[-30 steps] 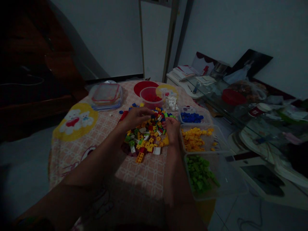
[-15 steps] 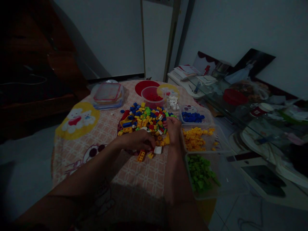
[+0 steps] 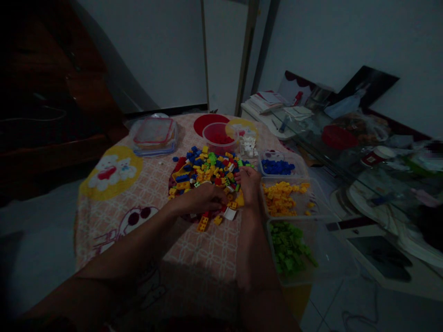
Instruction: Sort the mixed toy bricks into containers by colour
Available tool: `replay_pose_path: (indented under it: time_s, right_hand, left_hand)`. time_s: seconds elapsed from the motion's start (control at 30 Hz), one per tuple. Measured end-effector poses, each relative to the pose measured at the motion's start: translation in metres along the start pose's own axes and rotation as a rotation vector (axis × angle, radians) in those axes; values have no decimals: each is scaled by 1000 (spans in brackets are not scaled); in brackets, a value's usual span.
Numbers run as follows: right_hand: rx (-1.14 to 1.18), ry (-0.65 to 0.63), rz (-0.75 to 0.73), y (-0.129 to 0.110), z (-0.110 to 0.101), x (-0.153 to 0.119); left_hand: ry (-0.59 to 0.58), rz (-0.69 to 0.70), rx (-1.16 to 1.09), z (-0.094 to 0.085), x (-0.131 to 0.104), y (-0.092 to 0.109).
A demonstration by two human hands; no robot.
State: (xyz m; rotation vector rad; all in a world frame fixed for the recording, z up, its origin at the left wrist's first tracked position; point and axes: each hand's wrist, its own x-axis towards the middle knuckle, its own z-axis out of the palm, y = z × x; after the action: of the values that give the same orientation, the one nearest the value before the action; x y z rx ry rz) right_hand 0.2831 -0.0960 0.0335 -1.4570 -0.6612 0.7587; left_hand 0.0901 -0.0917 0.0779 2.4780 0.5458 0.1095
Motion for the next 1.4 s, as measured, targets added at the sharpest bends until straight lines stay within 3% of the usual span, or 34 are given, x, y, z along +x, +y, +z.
replay_pose_path:
  time_s: [0.1, 0.23, 0.37, 0.63, 0.83, 0.97, 1.2, 1.4]
  right_hand:
    - [-8, -4, -1, -2, -1, -1]
    - [-20, -15, -10, 0, -1, 1]
    - [-29, -11, -12, 1, -1, 2]
    - [-32, -9, -29, 2, -1, 2]
    - [-22, -3, -45, 4, -1, 2]
    - [-17, -10, -55, 4, -1, 2]
    - [-25, -17, -61, 8, -3, 3]
    - [-5, -18, -49, 8, -2, 2]
  left_hand:
    - [-58, -44, 89, 8, 2, 11]
    - [-35, -78, 186, 15, 4, 19]
    - [8, -51, 151, 22, 6, 14]
    - [67, 16, -143, 19, 11, -9]
    - [-11, 103, -48, 22, 9, -1]
    - [-25, 90, -49, 25, 9, 1]
    - [130, 25, -364, 15, 8, -14]
    - [433, -105, -767, -9, 33, -45]
